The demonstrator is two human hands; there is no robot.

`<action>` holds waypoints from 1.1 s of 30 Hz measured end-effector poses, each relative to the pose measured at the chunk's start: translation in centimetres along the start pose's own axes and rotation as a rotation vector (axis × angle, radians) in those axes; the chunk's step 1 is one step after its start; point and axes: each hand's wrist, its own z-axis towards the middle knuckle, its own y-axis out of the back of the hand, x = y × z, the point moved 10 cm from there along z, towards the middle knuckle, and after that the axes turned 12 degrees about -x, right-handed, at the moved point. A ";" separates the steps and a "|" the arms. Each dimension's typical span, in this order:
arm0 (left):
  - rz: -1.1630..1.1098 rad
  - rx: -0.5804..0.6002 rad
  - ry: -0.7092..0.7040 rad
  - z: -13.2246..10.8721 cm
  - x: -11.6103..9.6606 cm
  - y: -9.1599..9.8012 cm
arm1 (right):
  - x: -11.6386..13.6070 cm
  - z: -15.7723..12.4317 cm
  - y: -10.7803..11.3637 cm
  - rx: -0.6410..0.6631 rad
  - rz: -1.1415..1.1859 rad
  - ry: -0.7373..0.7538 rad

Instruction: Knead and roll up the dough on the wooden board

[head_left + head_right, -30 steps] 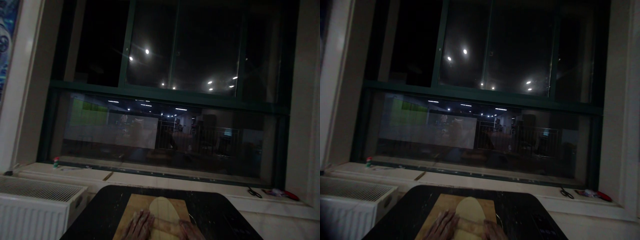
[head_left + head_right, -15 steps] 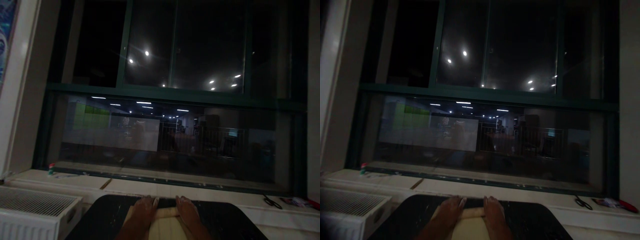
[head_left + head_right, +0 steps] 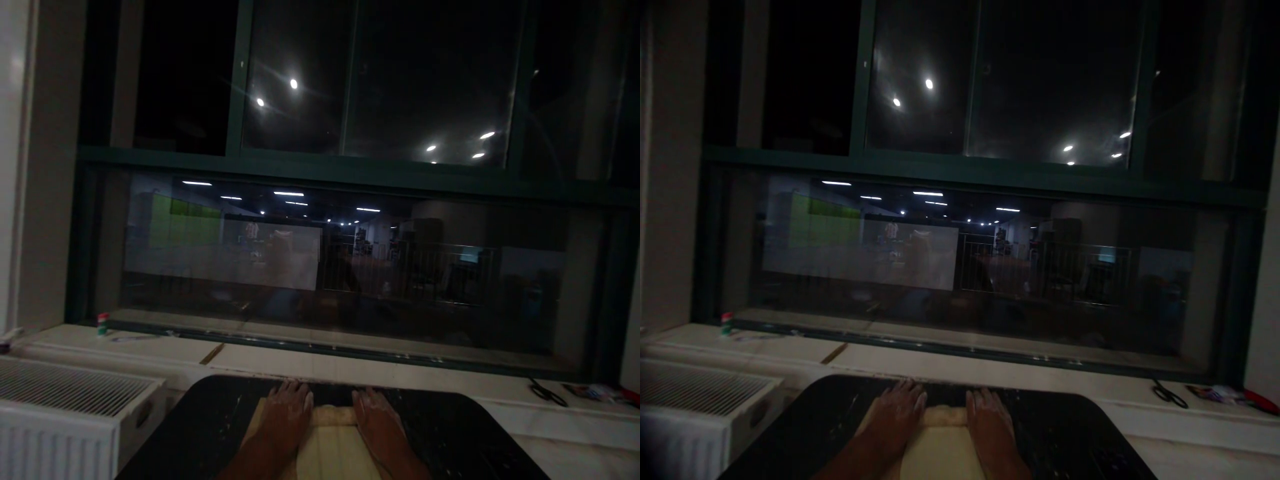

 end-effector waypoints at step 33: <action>-0.129 -0.204 -0.024 -3.5 -2.5 2.8 | 0.1 -3.9 1.0 0.052 -0.141 0.096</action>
